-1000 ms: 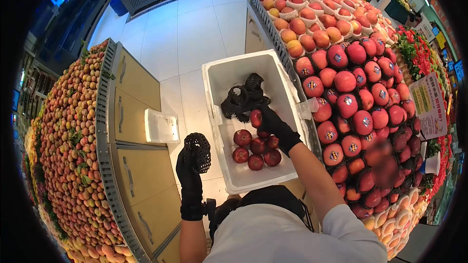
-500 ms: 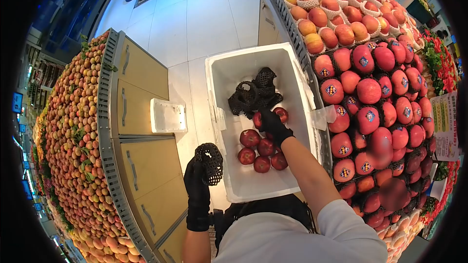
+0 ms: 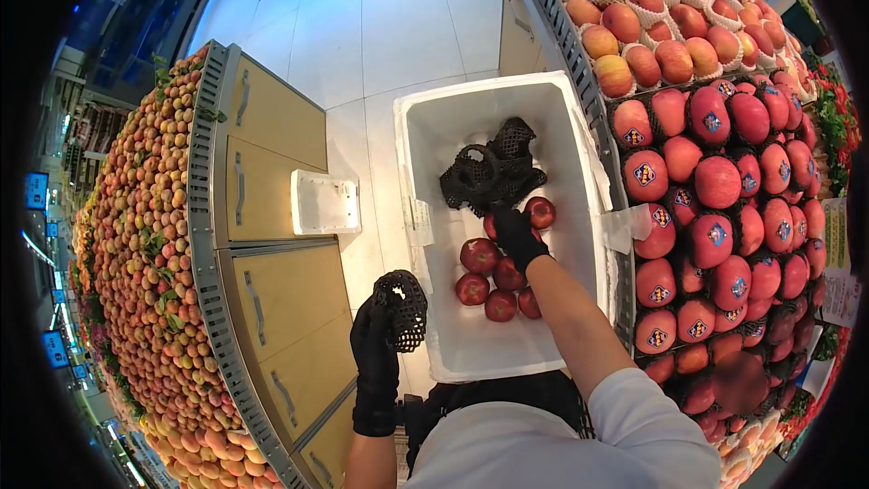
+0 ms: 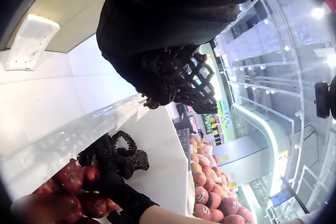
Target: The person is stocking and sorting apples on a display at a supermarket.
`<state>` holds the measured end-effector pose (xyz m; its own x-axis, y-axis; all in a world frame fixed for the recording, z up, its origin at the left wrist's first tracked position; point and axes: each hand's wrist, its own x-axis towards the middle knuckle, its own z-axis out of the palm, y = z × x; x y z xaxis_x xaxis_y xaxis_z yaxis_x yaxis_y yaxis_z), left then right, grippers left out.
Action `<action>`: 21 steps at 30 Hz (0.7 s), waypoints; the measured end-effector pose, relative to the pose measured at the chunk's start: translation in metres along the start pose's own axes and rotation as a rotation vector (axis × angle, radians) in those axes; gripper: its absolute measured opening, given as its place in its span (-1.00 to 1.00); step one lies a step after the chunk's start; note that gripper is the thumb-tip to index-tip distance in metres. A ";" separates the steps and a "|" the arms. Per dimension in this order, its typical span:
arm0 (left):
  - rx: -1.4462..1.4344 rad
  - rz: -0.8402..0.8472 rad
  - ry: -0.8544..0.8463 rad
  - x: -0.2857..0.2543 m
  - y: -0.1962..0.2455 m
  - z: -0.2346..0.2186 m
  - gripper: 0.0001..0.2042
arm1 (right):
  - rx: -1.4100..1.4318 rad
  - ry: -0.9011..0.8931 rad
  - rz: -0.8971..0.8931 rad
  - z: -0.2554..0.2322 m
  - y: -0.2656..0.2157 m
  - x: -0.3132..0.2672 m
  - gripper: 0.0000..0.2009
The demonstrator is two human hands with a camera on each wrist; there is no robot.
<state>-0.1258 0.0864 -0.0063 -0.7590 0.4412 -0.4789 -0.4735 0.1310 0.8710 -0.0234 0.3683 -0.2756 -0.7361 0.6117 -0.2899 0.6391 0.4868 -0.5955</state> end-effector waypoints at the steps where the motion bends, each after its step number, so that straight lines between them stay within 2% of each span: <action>1: 0.004 0.000 0.002 0.000 0.000 0.000 -0.67 | -0.019 0.028 -0.028 0.005 0.003 0.000 -0.52; 6: -0.009 -0.005 -0.001 0.000 -0.002 0.001 -0.66 | 0.014 0.126 -0.129 0.010 0.009 -0.004 -0.55; 9: -0.017 0.007 -0.010 0.000 -0.002 0.004 -0.65 | 0.001 0.046 -0.120 0.008 0.012 0.002 -0.54; 12: -0.012 0.016 -0.039 -0.003 0.002 0.007 -0.64 | -0.003 0.032 -0.142 0.007 0.019 0.004 -0.63; 16: -0.007 0.040 -0.089 -0.005 0.006 0.012 -0.63 | 0.824 -0.032 0.086 -0.006 0.018 -0.001 -0.61; 18: -0.020 0.057 -0.111 -0.006 0.009 0.019 -0.63 | 1.127 -0.111 0.302 -0.057 -0.024 -0.022 -0.55; 21: -0.061 0.101 -0.156 -0.007 0.011 0.025 -0.62 | 1.143 -0.214 0.528 -0.111 -0.053 -0.039 -0.64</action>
<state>-0.1145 0.1065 0.0098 -0.7279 0.5819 -0.3626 -0.4281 0.0274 0.9033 -0.0031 0.3878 -0.1498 -0.5421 0.4019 -0.7380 0.3870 -0.6601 -0.6438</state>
